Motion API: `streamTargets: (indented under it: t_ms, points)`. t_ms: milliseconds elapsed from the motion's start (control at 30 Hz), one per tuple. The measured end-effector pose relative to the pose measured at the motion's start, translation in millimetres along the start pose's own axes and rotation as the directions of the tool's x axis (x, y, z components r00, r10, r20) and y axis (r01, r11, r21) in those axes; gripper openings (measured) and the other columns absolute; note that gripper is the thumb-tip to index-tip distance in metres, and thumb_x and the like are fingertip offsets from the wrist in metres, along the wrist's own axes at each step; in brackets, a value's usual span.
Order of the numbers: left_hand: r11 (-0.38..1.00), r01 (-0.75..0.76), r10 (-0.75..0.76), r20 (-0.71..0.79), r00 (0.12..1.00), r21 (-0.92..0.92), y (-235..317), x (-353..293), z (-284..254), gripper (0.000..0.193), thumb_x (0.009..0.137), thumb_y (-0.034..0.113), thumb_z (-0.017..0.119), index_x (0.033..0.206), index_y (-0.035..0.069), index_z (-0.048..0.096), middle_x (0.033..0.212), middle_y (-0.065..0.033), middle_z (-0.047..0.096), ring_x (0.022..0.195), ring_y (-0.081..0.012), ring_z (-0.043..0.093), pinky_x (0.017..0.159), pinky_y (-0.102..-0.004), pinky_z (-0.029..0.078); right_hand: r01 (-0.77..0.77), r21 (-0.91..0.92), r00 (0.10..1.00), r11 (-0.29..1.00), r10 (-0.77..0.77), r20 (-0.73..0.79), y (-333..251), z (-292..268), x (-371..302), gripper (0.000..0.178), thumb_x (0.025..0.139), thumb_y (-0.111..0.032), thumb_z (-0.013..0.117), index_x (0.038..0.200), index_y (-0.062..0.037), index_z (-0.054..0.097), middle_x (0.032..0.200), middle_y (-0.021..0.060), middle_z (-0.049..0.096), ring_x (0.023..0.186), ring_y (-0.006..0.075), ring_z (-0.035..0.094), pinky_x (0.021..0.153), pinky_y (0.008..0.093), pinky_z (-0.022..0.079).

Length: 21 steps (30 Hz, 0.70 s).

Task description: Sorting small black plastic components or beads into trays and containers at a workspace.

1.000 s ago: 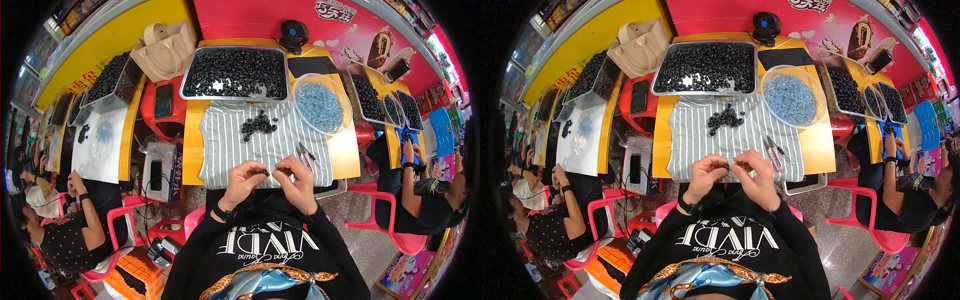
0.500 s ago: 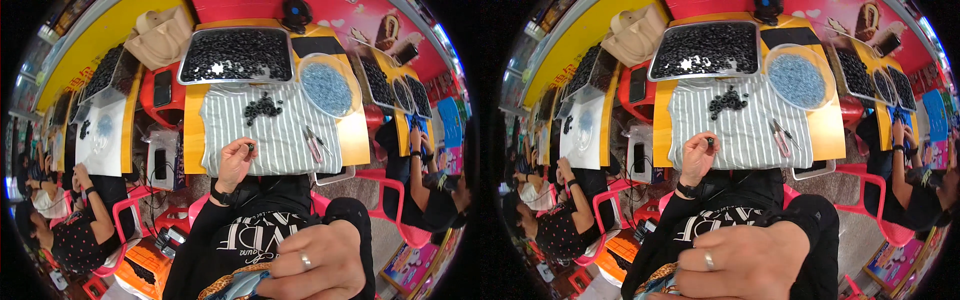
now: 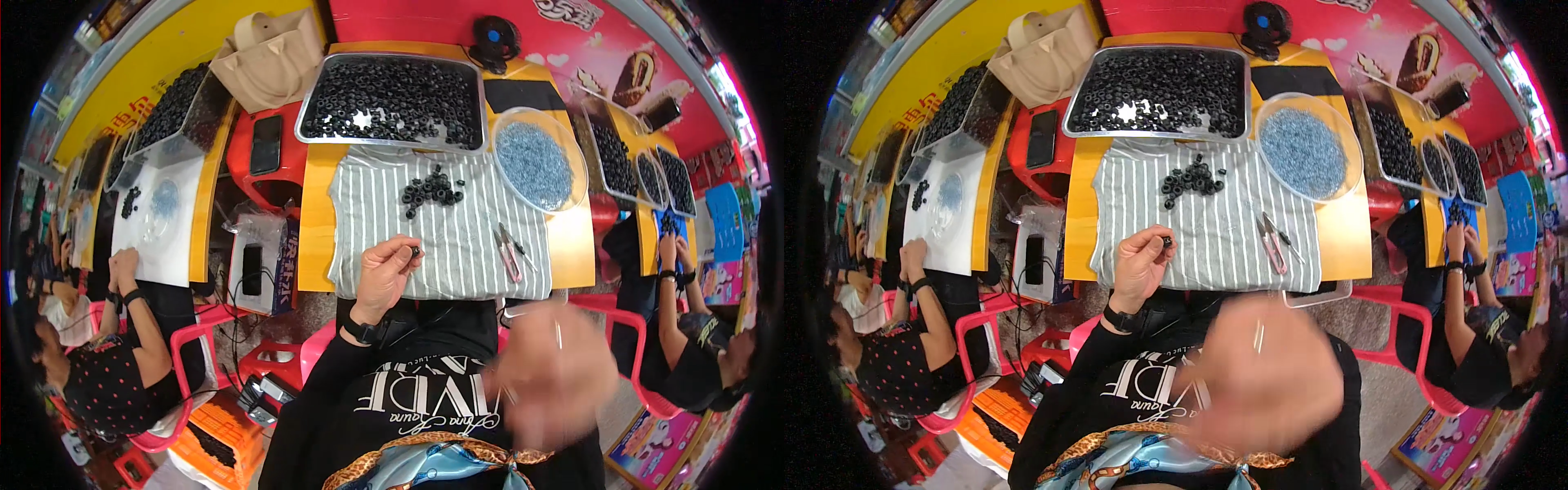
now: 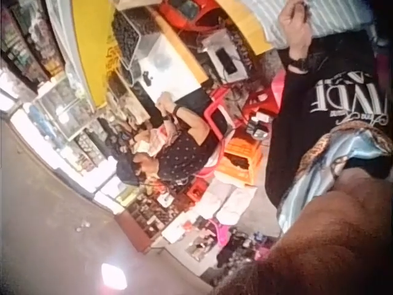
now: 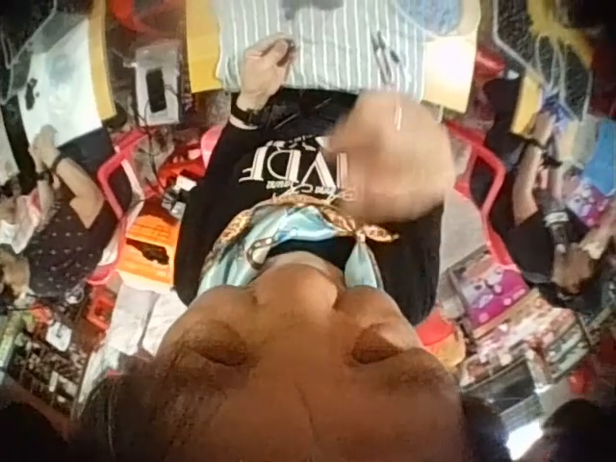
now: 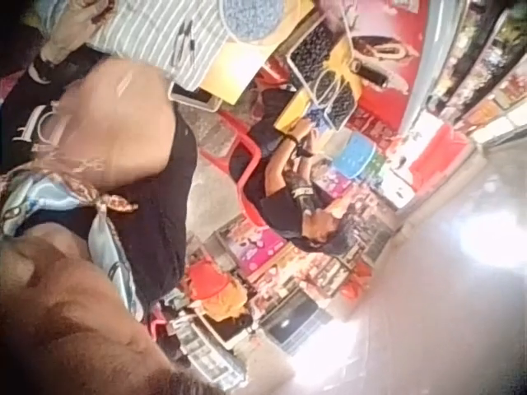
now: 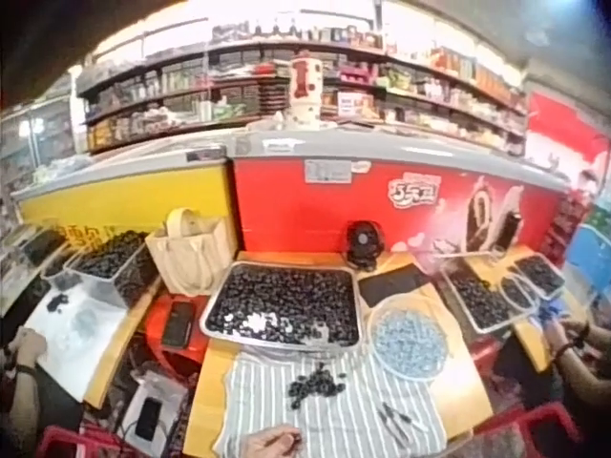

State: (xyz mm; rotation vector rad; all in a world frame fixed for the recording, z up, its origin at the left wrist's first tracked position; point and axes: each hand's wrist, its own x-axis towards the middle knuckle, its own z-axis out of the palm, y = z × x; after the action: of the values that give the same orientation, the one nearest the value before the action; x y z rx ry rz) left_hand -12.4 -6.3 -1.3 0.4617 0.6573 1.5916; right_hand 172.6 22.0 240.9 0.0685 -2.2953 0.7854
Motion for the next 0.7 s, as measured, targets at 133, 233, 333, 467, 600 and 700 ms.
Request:
streamTargets:
  t_ms: [133,233,333,467,600,700]
  points:
    - [1.000,-0.028,0.028,0.092,0.995,-0.003,-3,2,-3,0.021,0.093,0.003,0.060,0.112,-0.004,0.065,0.102,-0.0104,0.067,0.088,-0.0158,0.063,0.079,-0.0263,0.049,-0.769,-0.038,0.608,0.638,0.712,-0.351,104,27,-46,0.018,0.082,-0.001,0.065,0.100,0.0031,0.066,0.085,0.0158,0.066,0.070,0.0260,0.064,0.064,0.0335,0.050]
    - [0.999,0.011,-0.008,0.103,0.995,-0.031,-2,6,-1,0.026,0.093,0.000,0.059,0.118,-0.004,0.062,0.101,-0.0102,0.067,0.089,-0.0150,0.063,0.080,-0.0252,0.049,-0.786,-0.130,0.599,0.604,0.693,-0.402,178,32,-90,0.017,0.081,-0.002,0.065,0.097,0.0027,0.067,0.085,0.0172,0.067,0.073,0.0293,0.066,0.066,0.0352,0.050]
    - [0.999,0.007,-0.001,0.151,0.989,-0.037,-2,8,-6,0.025,0.092,0.000,0.060,0.118,-0.003,0.060,0.101,-0.0105,0.067,0.089,-0.0150,0.063,0.083,-0.0256,0.050,-0.782,-0.268,0.619,0.562,0.650,-0.442,208,34,-96,0.016,0.079,-0.005,0.066,0.094,0.0010,0.069,0.087,0.0182,0.068,0.076,0.0345,0.066,0.068,0.0404,0.051]
    - [1.000,0.000,0.004,0.144,0.990,-0.030,-2,8,-6,0.021,0.093,0.000,0.059,0.113,-0.004,0.061,0.103,-0.0120,0.067,0.091,-0.0170,0.065,0.086,-0.0281,0.051,-0.780,-0.435,0.606,0.449,0.714,-0.351,224,41,-84,0.014,0.077,-0.010,0.066,0.090,-0.0036,0.069,0.087,0.0176,0.068,0.081,0.0387,0.065,0.072,0.0466,0.051]
    - [0.999,0.012,-0.005,0.180,0.984,-0.037,-2,8,-4,0.020,0.093,-0.001,0.058,0.113,-0.003,0.060,0.105,-0.0133,0.068,0.094,-0.0188,0.065,0.087,-0.0299,0.051,-0.764,-0.460,0.623,0.453,0.702,-0.343,229,41,-86,0.010,0.076,-0.008,0.066,0.083,-0.0008,0.064,0.082,0.0192,0.067,0.079,0.0392,0.064,0.070,0.0472,0.050]
    - [0.999,0.007,0.001,0.183,0.983,-0.041,-4,9,-5,0.020,0.093,0.000,0.058,0.113,-0.004,0.061,0.105,-0.0131,0.068,0.094,-0.0188,0.065,0.086,-0.0303,0.051,-0.808,-0.258,0.590,0.530,0.728,-0.350,211,37,-85,0.010,0.076,-0.001,0.067,0.084,0.0027,0.063,0.078,0.0163,0.066,0.073,0.0314,0.066,0.065,0.0383,0.050]
